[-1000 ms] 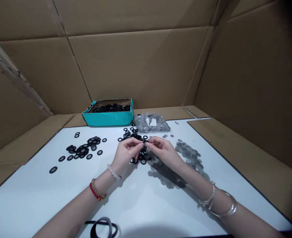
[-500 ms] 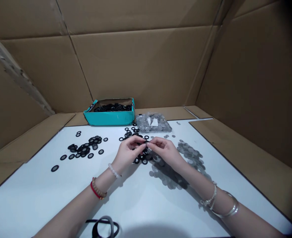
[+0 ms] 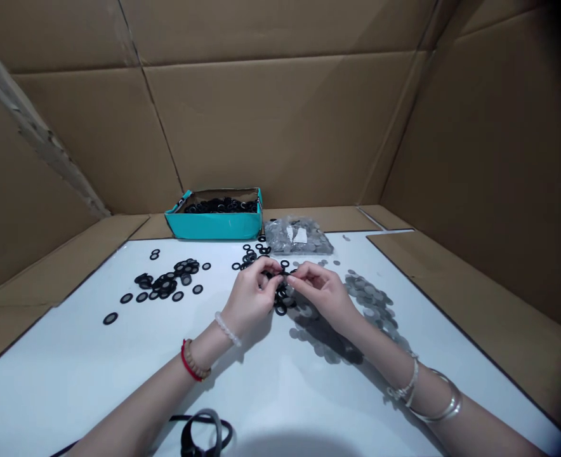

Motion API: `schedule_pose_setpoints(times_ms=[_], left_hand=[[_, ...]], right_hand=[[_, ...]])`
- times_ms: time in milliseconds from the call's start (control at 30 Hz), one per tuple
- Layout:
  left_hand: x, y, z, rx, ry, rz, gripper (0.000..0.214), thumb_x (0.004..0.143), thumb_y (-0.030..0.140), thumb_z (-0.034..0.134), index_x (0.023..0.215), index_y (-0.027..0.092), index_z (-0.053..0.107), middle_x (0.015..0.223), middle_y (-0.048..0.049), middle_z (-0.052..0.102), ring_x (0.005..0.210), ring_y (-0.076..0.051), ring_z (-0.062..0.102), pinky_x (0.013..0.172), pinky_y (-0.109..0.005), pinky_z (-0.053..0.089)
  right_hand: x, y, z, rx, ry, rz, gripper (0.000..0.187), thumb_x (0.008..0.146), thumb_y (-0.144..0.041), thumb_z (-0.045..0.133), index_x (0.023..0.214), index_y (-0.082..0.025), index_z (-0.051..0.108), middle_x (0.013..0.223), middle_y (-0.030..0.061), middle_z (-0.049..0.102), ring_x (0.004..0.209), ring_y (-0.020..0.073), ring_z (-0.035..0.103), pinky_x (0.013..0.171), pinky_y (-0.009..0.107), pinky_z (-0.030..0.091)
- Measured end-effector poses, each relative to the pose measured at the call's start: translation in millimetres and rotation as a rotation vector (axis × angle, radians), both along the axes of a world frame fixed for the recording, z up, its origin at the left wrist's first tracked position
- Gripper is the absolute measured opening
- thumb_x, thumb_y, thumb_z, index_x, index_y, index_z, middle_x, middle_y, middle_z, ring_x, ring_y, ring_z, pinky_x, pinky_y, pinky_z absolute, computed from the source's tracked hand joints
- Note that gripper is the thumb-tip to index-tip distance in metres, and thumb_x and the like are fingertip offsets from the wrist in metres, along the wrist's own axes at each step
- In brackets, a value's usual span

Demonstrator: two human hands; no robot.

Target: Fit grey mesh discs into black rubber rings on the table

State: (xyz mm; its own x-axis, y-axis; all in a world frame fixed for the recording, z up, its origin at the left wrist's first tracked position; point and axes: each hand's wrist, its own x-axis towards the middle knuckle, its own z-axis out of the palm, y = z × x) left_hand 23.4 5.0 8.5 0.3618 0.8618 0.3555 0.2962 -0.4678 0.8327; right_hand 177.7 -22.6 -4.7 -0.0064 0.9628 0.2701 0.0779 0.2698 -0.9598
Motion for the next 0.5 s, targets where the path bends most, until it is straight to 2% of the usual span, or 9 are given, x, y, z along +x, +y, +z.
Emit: schedule_pose_setpoints(times_ms=[133,267,400,500], left_hand=[[0.7,0.4,-2.2,-0.021,-0.062,0.028,0.010,0.077,0.022,0.052,0.084,0.016,0.054,0.081,-0.0012,0.059,0.055,-0.008,0.051,0.053,-0.019,0.039],[2.6,1.2,-6.0,-0.136,-0.212,0.048,0.011,0.074,0.023,0.056,0.082,0.016,0.056,0.080,-0.0017,0.060,0.056,-0.008,0.050,0.052,-0.019,0.040],[8.2,-1.6,-6.6,-0.298,-0.366,0.080,0.016,0.070,0.024,0.062,0.081,0.015,0.055,0.079,-0.0018,0.058,0.060,-0.008,0.052,0.054,-0.019,0.042],[10.1,-4.0,-5.6,-0.379,-0.416,0.056,0.021,0.071,0.027,0.062,0.086,0.015,0.055,0.079,-0.0012,0.057,0.053,-0.006,0.049,0.048,-0.017,0.039]], right_hand=[[1.0,-0.4,0.5,0.079,-0.116,-0.025,0.023,0.075,-0.036,0.060,0.065,-0.018,0.050,0.063,-0.0025,0.046,0.059,0.0122,0.041,0.056,0.024,0.032],[1.1,-0.3,0.2,0.106,-0.268,-0.050,0.025,0.078,-0.036,0.056,0.062,-0.018,0.050,0.059,-0.0031,0.044,0.058,0.0123,0.039,0.055,0.024,0.030],[-0.3,1.9,-3.5,0.067,-0.233,-0.037,0.022,0.078,-0.039,0.056,0.070,-0.019,0.053,0.062,-0.0027,0.045,0.058,0.0125,0.040,0.055,0.024,0.032],[1.2,4.8,-5.0,0.061,-0.212,-0.026,0.020,0.078,-0.038,0.057,0.077,-0.019,0.054,0.067,-0.0011,0.049,0.062,0.0137,0.044,0.058,0.025,0.036]])
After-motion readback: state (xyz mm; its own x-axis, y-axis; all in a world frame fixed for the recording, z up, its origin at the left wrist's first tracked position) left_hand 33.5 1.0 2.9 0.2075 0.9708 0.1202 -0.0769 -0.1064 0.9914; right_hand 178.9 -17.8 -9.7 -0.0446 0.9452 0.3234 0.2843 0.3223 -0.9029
